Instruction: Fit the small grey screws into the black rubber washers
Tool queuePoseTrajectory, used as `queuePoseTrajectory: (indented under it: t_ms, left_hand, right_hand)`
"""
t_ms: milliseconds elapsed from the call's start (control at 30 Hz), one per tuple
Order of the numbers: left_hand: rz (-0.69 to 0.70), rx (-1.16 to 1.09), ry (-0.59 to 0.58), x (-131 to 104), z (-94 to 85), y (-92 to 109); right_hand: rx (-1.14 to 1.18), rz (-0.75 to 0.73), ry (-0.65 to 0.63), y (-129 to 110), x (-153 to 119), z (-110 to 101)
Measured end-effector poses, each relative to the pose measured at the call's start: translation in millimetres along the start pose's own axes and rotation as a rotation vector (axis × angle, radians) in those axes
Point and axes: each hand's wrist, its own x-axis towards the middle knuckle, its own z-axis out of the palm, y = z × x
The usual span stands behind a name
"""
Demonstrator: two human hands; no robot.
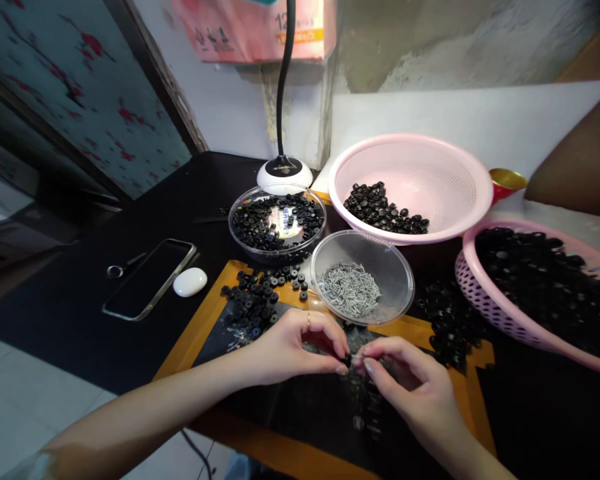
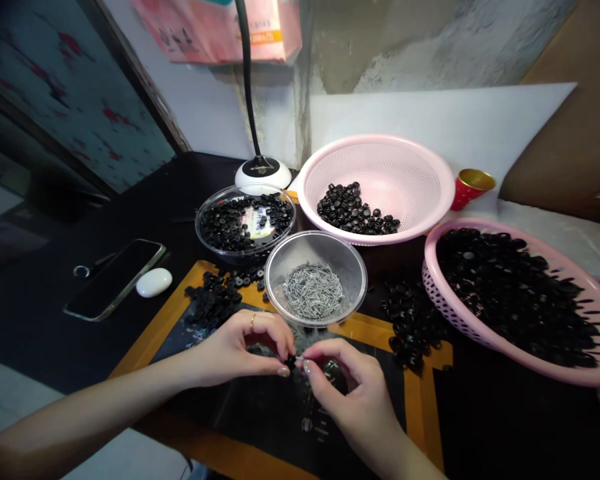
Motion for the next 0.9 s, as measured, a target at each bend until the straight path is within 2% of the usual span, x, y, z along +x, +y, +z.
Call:
queuePoseTrajectory:
  t_ms: [100,300,533,667,767,833,900]
  left_hand:
    - [-0.013,-0.045,0.000,0,0.5,-1]
    - [-0.017,-0.070,0.009,2,0.5,-1]
    - [-0.013,-0.046,0.010,0,0.8,-2]
    - [0.108,0.113,0.045,0,-0.1,-1]
    - [0.195,0.220,0.041,0,-0.3,1]
    - [0.193,0.214,0.045,0,0.1,1]
    - [0.157,0.172,0.057,1,0.5,1]
  right_hand:
    - [0.036,0.028,-0.011,-2,1,1]
    - [0.014,-0.053,0.002,0,1,0]
    - [-0.035,-0.246,-0.020,2,2,0]
    - [-0.121,-0.388,-0.028,-1,3,4]
    - [-0.176,-0.365,-0.044,-4,5,2]
    - [-0.224,-0.318,-0.067,-8,6,-4]
    - [-0.291,-0.267,-0.033,-12,9,-17]
